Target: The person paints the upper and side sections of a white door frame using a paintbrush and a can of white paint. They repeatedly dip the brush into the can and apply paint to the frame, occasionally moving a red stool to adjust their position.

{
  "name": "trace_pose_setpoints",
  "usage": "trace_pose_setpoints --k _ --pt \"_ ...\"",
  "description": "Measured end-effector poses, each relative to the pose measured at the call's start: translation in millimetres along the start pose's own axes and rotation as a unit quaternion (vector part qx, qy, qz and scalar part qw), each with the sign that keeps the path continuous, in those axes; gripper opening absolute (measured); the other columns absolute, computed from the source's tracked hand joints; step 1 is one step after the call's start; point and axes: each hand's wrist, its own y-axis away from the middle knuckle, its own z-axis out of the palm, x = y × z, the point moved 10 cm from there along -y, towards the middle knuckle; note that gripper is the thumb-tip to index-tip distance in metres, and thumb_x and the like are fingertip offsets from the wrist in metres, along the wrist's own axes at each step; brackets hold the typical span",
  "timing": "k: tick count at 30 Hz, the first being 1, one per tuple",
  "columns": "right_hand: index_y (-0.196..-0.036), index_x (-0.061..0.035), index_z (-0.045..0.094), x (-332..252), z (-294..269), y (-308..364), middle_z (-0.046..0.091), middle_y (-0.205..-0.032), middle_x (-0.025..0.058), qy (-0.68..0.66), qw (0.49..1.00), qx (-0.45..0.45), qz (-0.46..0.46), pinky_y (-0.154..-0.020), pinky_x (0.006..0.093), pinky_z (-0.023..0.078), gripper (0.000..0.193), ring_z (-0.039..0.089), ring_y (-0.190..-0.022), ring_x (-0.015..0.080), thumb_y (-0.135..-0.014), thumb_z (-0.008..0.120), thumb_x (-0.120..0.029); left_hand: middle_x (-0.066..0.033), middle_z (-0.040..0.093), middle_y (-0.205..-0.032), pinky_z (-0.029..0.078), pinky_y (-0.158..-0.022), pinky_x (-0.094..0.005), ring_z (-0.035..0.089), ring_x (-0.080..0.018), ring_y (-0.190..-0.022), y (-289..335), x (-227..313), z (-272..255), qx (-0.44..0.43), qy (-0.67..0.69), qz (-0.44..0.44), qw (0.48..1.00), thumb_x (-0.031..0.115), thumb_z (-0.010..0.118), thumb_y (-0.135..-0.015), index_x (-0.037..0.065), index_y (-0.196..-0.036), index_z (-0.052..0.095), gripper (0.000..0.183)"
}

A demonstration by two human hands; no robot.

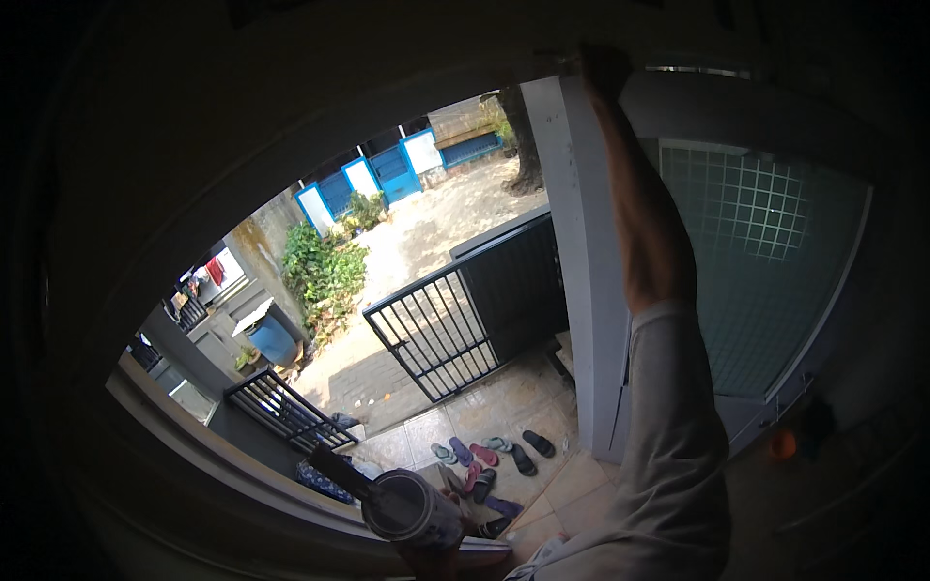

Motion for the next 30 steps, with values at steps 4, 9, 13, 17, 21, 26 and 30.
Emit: trace_pose_setpoints --k 4,9,13,17,21,26,30 --pt "-0.095 0.0047 0.068 -0.7 -2.1 -15.4 0.073 -0.082 0.0140 -0.206 0.974 -0.030 0.093 -0.065 0.0293 0.059 0.029 0.072 -0.073 0.0192 -0.088 0.071 -0.023 -0.0177 0.056 -0.112 0.050 -0.080 -0.0463 0.057 -0.0305 -0.095 -0.8 -5.8 1.5 -0.005 0.005 -0.008 1.000 0.055 0.061 -0.089 0.003 -0.137 0.042 0.074" --pt "-0.100 0.0062 0.066 -11.5 5.7 13.6 0.072 -0.089 0.0164 -0.371 0.909 -0.039 0.188 -0.068 0.0290 0.061 0.028 0.073 -0.074 0.0219 -0.089 0.069 -0.019 -0.0177 0.056 -0.113 0.050 -0.080 -0.0465 0.057 -0.0306 -0.096 0.6 -3.7 0.3 0.006 -0.011 0.001 1.000 0.055 0.061 -0.089 0.003 -0.137 0.042 0.073" --pt "-0.102 0.0081 0.065 -19.3 -3.3 20.7 0.072 -0.092 0.0174 -0.389 0.886 -0.087 0.236 -0.070 0.0301 0.062 0.029 0.073 -0.076 0.0225 -0.091 0.067 -0.019 -0.0177 0.056 -0.114 0.050 -0.081 -0.0467 0.057 -0.0307 -0.096 -0.4 -7.1 0.9 0.006 -0.014 -0.002 1.000 0.055 0.061 -0.089 0.003 -0.137 0.042 0.073" --pt "-0.102 0.0102 0.064 -20.8 -27.1 13.0 0.072 -0.094 0.0187 -0.318 0.922 -0.103 0.193 -0.070 0.0306 0.062 0.031 0.073 -0.081 0.0233 -0.093 0.063 -0.019 -0.0177 0.056 -0.114 0.050 -0.081 -0.0469 0.057 -0.0308 -0.097 -0.3 -6.6 1.8 0.005 -0.018 0.001 1.000 0.055 0.061 -0.089 0.004 -0.138 0.042 0.073" --pt "-0.102 0.0083 0.066 15.4 -27.6 2.4 0.073 -0.093 0.0146 -0.376 0.911 -0.025 0.167 -0.071 0.0283 0.060 0.034 0.073 -0.081 0.0211 -0.092 0.061 -0.024 -0.0177 0.056 -0.115 0.050 -0.081 -0.0471 0.057 -0.0309 -0.097 1.6 -8.1 2.3 0.005 -0.022 0.001 1.000 0.055 0.061 -0.089 0.004 -0.138 0.042 0.073" --pt "-0.100 0.0060 0.067 21.0 -5.4 -3.1 0.072 -0.091 0.0141 -0.346 0.929 -0.035 0.130 -0.074 0.0316 0.061 0.030 0.073 -0.082 0.0216 -0.088 0.066 -0.021 -0.0176 0.056 -0.116 0.050 -0.082 -0.0474 0.057 -0.0310 -0.098 -0.1 -12.3 4.8 0.005 -0.023 -0.002 1.000 0.055 0.061 -0.089 0.004 -0.138 0.042 0.073" --pt "-0.101 0.0048 0.067 4.4 6.0 16.5 0.072 -0.091 0.0148 -0.388 0.897 -0.048 0.205 -0.077 0.0346 0.062 0.027 0.073 -0.083 0.0229 -0.088 0.068 -0.019 -0.0176 0.056 -0.116 0.050 -0.082 -0.0476 0.057 -0.0311 -0.098 0.8 -12.6 7.9 0.007 -0.029 0.001 1.000 0.055 0.061 -0.089 0.004 -0.138 0.042 0.073"
